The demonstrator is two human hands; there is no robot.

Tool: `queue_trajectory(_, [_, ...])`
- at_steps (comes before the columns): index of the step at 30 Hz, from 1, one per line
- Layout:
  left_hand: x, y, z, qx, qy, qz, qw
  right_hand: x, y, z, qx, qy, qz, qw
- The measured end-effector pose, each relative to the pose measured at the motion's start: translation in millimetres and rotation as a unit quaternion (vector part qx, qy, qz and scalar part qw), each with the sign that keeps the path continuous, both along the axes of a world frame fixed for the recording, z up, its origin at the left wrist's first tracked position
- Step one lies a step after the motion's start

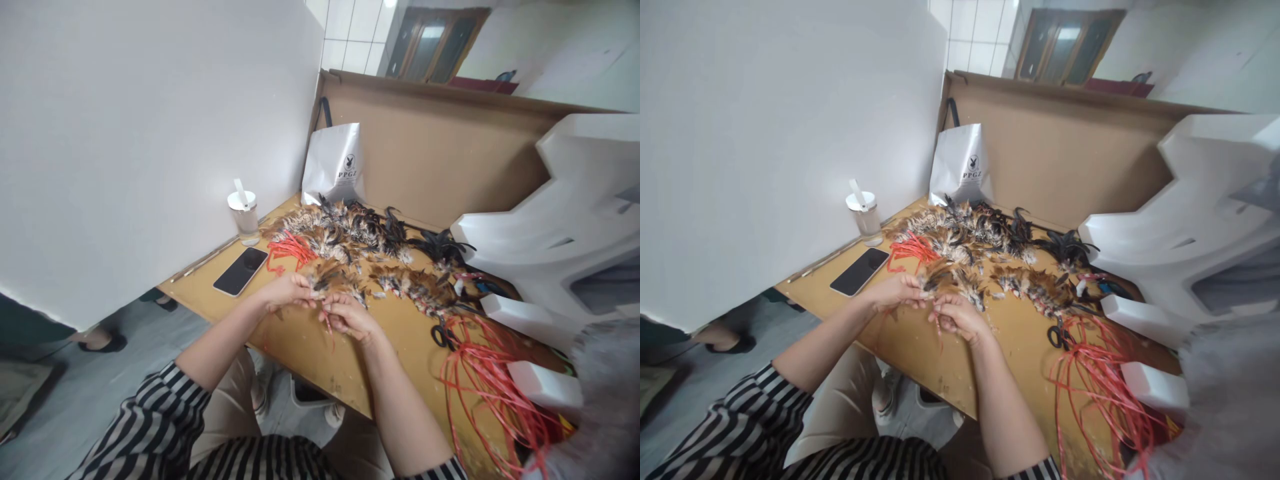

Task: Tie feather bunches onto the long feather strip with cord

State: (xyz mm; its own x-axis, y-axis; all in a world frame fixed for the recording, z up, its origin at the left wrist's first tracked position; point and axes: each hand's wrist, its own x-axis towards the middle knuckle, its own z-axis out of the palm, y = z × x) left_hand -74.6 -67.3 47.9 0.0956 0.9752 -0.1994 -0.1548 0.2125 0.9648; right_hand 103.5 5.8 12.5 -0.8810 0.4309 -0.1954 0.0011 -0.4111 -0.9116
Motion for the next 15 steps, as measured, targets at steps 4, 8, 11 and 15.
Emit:
queue_trajectory(4, [1,4,-2.5,0.013,0.007,-0.004,1.000,2,2,1.3,0.010,0.001,0.011,1.000])
queue_trajectory(8, [1,6,-5.8,0.011,-0.009,-0.024,1.000,3,5,3.1,0.007,-0.019,-0.003,1.000])
queue_trajectory(11, [1,8,-10.6,-0.006,-0.024,-0.005,1.000,3,8,3.8,0.003,-0.021,-0.027,0.999])
queue_trajectory(15, [1,13,-17.0,-0.015,-0.103,0.062,0.993,4,14,3.8,0.008,-0.005,-0.085,0.996])
